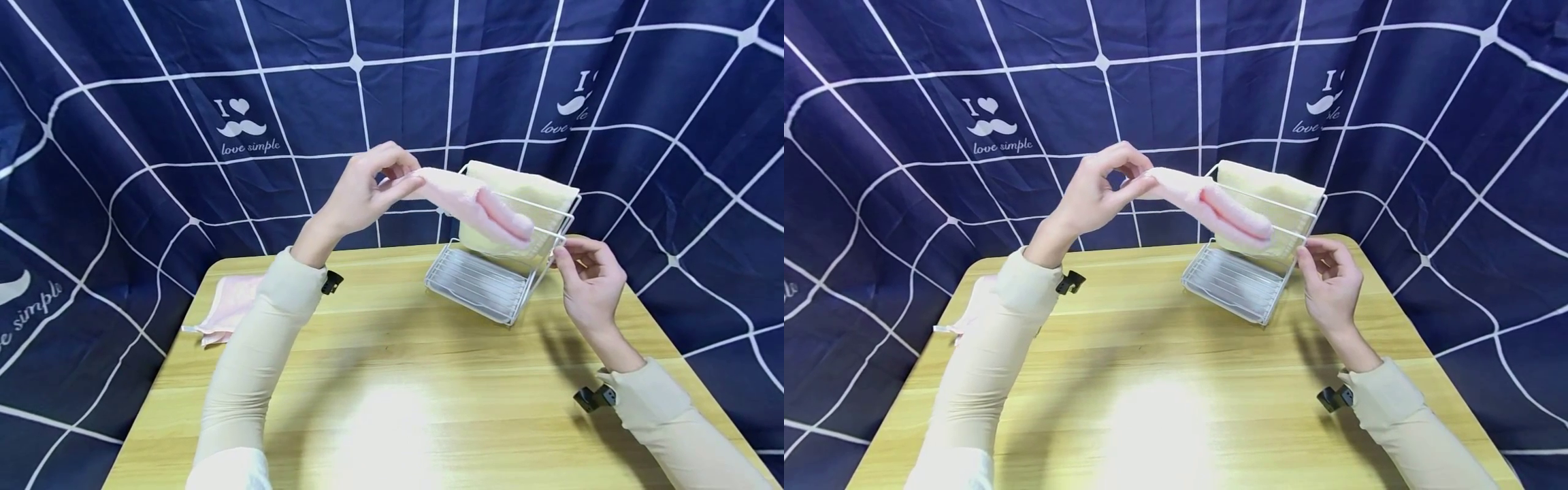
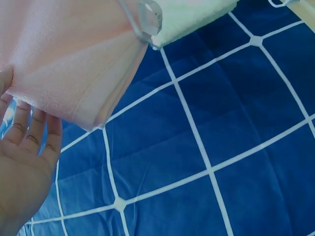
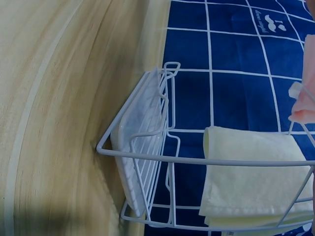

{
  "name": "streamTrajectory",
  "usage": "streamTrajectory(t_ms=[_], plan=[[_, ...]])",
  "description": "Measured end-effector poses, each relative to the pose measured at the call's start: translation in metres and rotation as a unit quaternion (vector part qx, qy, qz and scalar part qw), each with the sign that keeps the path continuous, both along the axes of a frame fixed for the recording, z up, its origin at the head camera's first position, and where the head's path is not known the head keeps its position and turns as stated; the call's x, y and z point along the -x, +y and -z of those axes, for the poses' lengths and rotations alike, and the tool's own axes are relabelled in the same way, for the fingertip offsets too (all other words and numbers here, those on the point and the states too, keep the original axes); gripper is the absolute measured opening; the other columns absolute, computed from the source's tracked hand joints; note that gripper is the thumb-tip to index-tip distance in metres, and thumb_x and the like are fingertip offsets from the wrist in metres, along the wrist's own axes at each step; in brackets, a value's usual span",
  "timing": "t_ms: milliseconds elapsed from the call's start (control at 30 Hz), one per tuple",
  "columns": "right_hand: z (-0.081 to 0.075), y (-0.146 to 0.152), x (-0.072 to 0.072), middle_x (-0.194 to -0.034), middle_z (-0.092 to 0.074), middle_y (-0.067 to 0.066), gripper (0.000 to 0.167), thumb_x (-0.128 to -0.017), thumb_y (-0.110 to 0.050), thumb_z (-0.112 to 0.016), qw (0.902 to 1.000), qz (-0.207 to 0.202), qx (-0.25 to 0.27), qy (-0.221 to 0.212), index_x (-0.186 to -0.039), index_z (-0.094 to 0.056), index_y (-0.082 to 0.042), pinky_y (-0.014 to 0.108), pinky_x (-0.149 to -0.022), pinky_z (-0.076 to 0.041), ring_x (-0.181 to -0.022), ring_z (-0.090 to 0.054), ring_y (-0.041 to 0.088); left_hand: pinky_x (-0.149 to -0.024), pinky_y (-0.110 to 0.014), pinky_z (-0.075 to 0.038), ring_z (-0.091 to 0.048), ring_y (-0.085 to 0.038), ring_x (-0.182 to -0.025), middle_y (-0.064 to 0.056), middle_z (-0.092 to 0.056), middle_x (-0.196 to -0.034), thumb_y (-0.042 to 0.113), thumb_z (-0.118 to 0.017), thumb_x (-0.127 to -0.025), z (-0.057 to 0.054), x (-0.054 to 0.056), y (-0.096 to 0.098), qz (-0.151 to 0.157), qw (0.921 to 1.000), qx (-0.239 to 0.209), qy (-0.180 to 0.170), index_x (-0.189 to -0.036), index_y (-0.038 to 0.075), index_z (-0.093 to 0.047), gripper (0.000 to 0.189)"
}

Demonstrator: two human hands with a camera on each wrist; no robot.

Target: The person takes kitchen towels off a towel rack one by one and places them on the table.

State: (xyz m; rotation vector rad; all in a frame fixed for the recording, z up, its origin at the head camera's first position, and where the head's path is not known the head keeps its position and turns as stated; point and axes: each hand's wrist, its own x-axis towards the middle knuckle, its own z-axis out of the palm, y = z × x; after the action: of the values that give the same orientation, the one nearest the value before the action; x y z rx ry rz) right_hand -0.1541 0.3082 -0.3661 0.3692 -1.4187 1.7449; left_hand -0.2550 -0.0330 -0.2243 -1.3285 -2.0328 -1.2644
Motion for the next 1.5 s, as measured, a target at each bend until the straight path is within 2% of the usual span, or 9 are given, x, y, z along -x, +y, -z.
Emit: streamTrajectory(t_ms=[233,433,767,1000,1100,1300,1500], plan=[[0.0,0.0,0.0,-0.087,-0.077,0.006,0.015,-0.089,0.023,-0.064,1.0,0.0,-0.002,-0.001,-0.104,-0.067,0.02,0.018,-0.065,-0.057,-0.07,-0.071,0.012,-0.08,-0.023,-0.051,-0.058,-0.018,-0.083,-0.014,-0.067,-0.089,0.006,-0.075,-0.096,-0.001,0.0,-0.016,-0.019,0.9997,-0.003,0.014,-0.1,-0.002,-0.072,0.01],[0.001,0.0,0.001,-0.088,-0.077,0.006,0.015,-0.089,0.023,-0.065,1.0,0.0,0.001,-0.002,-0.103,-0.066,0.02,0.017,-0.065,-0.057,-0.069,-0.071,0.012,-0.082,-0.026,-0.053,-0.059,-0.017,-0.086,-0.015,-0.069,-0.093,0.006,-0.076,-0.096,-0.002,-0.002,-0.028,-0.033,0.9993,-0.007,0.012,-0.101,-0.002,-0.072,0.011],[0.0,0.001,0.001,-0.088,-0.077,0.007,0.016,-0.088,0.024,-0.064,1.0,-0.002,0.009,0.002,-0.103,-0.065,0.022,0.018,-0.065,-0.057,-0.069,-0.071,0.013,-0.082,-0.024,-0.052,-0.059,-0.015,-0.085,-0.015,-0.069,-0.092,0.005,-0.076,-0.095,-0.005,-0.006,-0.043,-0.047,0.9988,-0.01,0.014,-0.101,-0.002,-0.073,0.01],[0.0,0.001,0.001,-0.089,-0.077,0.006,0.017,-0.088,0.023,-0.065,0.9999,-0.003,0.008,-0.005,-0.103,-0.068,0.017,0.018,-0.066,-0.057,-0.07,-0.071,0.012,-0.081,-0.021,-0.052,-0.059,-0.012,-0.085,-0.016,-0.07,-0.092,0.003,-0.076,-0.094,-0.005,-0.007,-0.054,-0.059,0.9979,-0.018,0.022,-0.098,-0.003,-0.073,0.009],[0.0,0.0,0.002,-0.088,-0.077,0.006,0.017,-0.088,0.023,-0.065,1.0,-0.002,0.007,-0.003,-0.103,-0.068,0.017,0.018,-0.066,-0.057,-0.07,-0.071,0.012,-0.078,-0.019,-0.048,-0.057,-0.011,-0.084,-0.015,-0.069,-0.089,0.004,-0.076,-0.095,-0.006,-0.007,-0.058,-0.065,0.9972,-0.017,0.031,-0.097,-0.002,-0.073,0.008],[0.0,0.0,0.001,-0.088,-0.077,0.006,0.016,-0.088,0.023,-0.065,1.0,-0.001,0.005,-0.002,-0.103,-0.068,0.017,0.019,-0.065,-0.057,-0.07,-0.071,0.012,-0.072,-0.018,-0.039,-0.054,-0.012,-0.081,-0.015,-0.068,-0.087,0.005,-0.077,-0.094,0.003,-0.005,-0.066,-0.079,0.9959,0.0,0.045,-0.095,0.0,-0.073,0.006],[0.0,0.0,0.003,-0.088,-0.077,0.007,0.017,-0.088,0.024,-0.064,1.0,-0.003,0.005,0.001,-0.103,-0.068,0.017,0.019,-0.066,-0.058,-0.07,-0.072,0.013,-0.066,-0.019,-0.035,-0.049,-0.011,-0.076,-0.012,-0.063,-0.083,0.004,-0.077,-0.094,0.02,-0.007,-0.079,-0.094,0.995,0.021,0.026,-0.094,-0.001,-0.072,0.007]])
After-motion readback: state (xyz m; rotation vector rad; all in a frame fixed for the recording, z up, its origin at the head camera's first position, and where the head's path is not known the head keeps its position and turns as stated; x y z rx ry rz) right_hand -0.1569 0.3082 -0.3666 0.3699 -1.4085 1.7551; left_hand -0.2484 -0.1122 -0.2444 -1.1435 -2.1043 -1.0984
